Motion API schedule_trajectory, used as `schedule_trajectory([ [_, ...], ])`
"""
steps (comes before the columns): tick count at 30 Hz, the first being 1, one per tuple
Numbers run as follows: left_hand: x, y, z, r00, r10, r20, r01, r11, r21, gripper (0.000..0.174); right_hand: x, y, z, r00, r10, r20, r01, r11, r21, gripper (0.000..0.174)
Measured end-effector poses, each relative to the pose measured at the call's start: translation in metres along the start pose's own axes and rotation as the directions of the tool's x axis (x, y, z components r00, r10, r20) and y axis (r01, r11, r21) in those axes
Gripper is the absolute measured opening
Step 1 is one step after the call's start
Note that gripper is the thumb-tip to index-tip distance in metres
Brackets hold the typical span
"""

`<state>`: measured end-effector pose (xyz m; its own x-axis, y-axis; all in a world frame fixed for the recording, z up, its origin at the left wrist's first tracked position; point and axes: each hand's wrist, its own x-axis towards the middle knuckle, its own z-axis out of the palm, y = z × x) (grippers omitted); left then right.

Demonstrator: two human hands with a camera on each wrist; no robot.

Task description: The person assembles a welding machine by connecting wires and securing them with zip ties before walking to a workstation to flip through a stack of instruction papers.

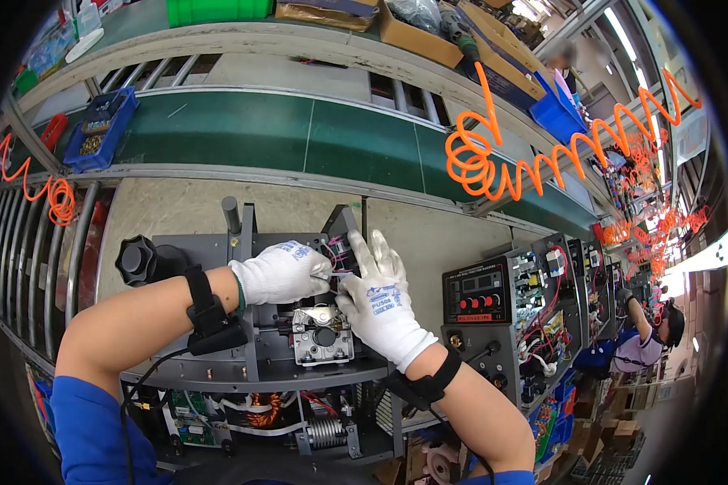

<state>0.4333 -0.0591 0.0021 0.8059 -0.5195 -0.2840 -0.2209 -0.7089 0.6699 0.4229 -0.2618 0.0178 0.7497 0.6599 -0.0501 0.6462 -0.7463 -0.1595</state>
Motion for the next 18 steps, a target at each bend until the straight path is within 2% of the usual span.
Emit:
schedule_trajectory([
  [7,0.002,0.003,-0.001,0.999,0.001,0.051,0.0,1.0,-0.004,0.028,0.004,-0.004,0.005,0.999,-0.01,-0.048,0.013,0.998,0.063,0.016],
  [10,0.002,0.003,0.005,0.999,-0.036,-0.023,0.037,0.999,0.032,0.038,0.001,0.0,0.007,0.997,-0.039,-0.07,0.042,0.998,0.037,0.012],
  [12,0.001,0.006,0.007,0.986,-0.082,-0.148,0.1,0.988,0.118,0.049,-0.004,-0.007,-0.003,0.998,-0.058,-0.015,0.058,0.998,0.007,0.009],
  [15,0.004,0.017,0.009,0.98,-0.108,-0.166,0.136,0.977,0.166,0.053,-0.016,-0.012,-0.007,0.996,-0.073,-0.045,0.076,0.995,0.059,0.008],
  [18,0.011,0.01,0.01,0.967,-0.11,-0.231,0.164,0.96,0.227,0.045,-0.029,-0.019,-0.016,0.994,-0.088,-0.062,0.097,0.98,0.172,0.008],
])
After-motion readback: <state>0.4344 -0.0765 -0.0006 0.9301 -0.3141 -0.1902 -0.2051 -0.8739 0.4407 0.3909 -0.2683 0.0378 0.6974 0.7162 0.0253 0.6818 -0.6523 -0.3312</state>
